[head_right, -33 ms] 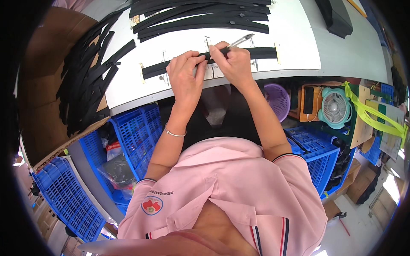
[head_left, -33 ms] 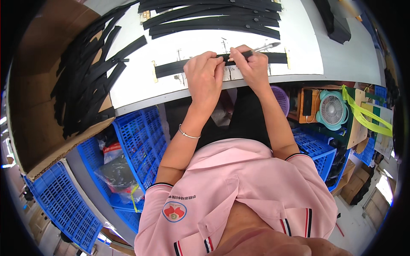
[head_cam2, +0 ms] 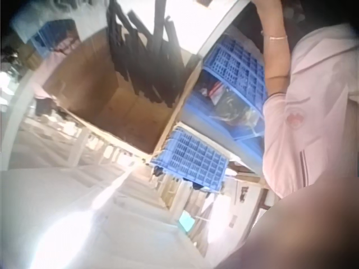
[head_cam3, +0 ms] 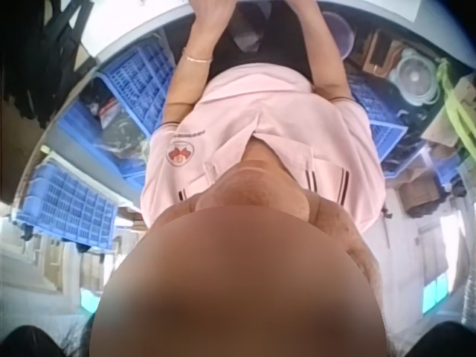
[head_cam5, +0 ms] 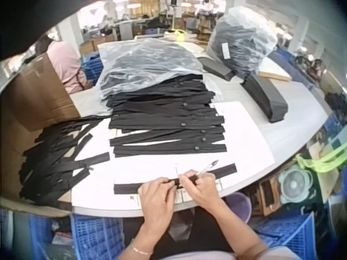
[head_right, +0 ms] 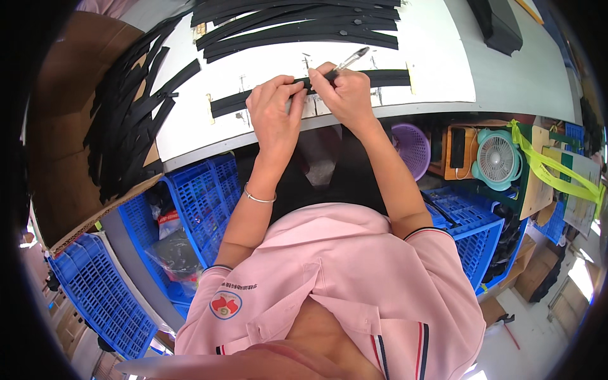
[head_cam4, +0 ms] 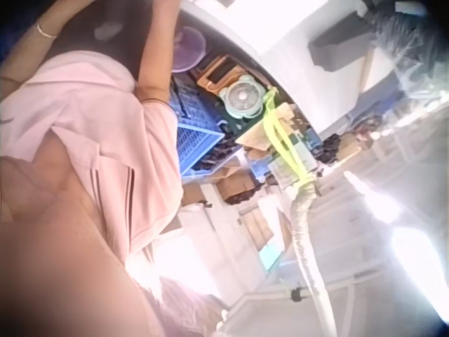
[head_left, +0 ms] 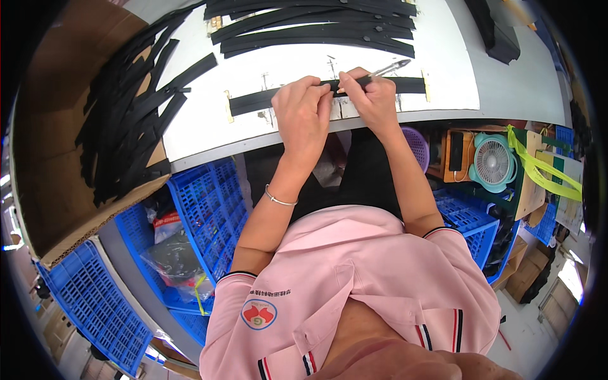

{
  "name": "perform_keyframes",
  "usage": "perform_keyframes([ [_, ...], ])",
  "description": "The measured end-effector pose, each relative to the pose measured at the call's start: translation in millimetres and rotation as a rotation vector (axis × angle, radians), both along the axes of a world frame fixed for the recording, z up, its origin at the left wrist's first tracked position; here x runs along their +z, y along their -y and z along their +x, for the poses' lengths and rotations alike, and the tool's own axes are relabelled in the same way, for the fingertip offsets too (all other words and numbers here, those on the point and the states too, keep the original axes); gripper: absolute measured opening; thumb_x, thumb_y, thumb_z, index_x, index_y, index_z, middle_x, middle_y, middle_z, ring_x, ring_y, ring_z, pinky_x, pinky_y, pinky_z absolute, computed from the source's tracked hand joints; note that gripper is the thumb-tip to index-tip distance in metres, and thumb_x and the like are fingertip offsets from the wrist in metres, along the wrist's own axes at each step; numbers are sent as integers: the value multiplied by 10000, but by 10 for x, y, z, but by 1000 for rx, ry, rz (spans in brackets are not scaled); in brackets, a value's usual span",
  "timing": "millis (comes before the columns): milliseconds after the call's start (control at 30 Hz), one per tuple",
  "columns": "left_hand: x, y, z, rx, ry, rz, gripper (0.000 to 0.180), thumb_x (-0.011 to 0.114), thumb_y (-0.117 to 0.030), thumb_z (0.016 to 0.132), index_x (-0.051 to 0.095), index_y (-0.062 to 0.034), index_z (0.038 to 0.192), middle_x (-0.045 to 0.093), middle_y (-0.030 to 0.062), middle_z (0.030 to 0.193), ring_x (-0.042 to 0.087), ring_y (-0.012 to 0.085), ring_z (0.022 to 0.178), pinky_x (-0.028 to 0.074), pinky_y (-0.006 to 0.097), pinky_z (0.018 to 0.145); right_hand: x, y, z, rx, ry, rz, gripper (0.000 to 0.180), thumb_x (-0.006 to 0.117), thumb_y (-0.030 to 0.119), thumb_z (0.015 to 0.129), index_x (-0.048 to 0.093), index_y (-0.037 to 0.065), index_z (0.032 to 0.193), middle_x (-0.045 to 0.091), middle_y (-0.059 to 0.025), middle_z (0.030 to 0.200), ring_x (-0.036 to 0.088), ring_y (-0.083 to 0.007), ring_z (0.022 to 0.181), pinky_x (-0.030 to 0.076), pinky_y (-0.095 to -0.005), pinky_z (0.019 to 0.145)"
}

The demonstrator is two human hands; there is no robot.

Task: The person is using a pen to mark specific measurement points on black zippers laid out on a template.

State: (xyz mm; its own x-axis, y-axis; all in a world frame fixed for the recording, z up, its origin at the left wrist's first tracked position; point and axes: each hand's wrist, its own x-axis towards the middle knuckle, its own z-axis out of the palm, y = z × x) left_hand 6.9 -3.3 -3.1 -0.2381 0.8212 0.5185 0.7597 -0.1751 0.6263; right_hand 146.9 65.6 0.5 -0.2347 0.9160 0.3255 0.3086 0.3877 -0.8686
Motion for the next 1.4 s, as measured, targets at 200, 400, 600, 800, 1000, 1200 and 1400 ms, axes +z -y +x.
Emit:
perform_keyframes([
  [200, -3, -61, -12, 0, -16, 5, 141, 802, -85, 816, 753, -87, 948, 714, 21, 1071, 630, 229, 1002, 427, 384, 918, -83, -95, 5, 61, 41, 109, 269, 717, 106, 907, 642, -33, 689, 705, -19, 702, 498, -151, 432, 386, -296, 439],
  [400, 80, -93, 5, -46, -36, -29, 134, 768, -70, 822, 726, -74, 950, 689, 75, 1084, 618, 302, 1033, 427, 440, 925, 38, -112, 38, 4, 175, 197, 245, 706, 202, 904, 680, 44, 718, 602, -121, 567, 599, -259, 460, 420, -356, 444],
  [600, 40, 14, -6, 1, -73, -26, 121, 775, -76, 860, 730, -69, 973, 693, 66, 1090, 634, 286, 1024, 436, 423, 930, 183, 102, 233, -115, -10, 294, 156, 785, 126, 886, 773, 90, 1037, 758, -50, 862, 693, -207, 708, 513, -328, 662],
  [800, 44, -16, 33, -32, -71, -21, 127, 769, -86, 870, 720, -75, 987, 687, 53, 1106, 618, 275, 1041, 428, 419, 945, 91, 174, 867, -357, 438, 569, 323, 804, 153, 863, 726, 93, 1170, 765, -59, 1073, 726, -220, 965, 523, -375, 887],
  [1000, 60, 0, 21, -26, -87, -25, 121, 762, -88, 878, 722, -74, 992, 686, 60, 1122, 616, 277, 1050, 424, 420, 955, -81, 156, 1233, -328, 542, 577, 344, 770, 114, 885, 686, 81, 1217, 733, -66, 1226, 679, -232, 1198, 466, -487, 1054],
  [1200, 86, -26, 145, -54, -65, -52, 143, 754, -79, 877, 730, -63, 1017, 691, 88, 1149, 620, 297, 1095, 423, 419, 982, -182, 211, 1231, -347, 476, 573, 341, 766, 44, 867, 688, 77, 1197, 731, -76, 1247, 670, -233, 1228, 462, -469, 1060],
  [1400, 105, -448, 657, -270, 34, 21, 117, 763, -103, 864, 722, -62, 966, 713, 104, 1083, 629, 323, 1070, 435, 447, 974, -215, 116, 1209, -356, 503, 585, 456, 760, -27, 825, 676, 85, 1259, 745, -95, 1200, 682, -250, 1212, 460, -469, 1059],
])
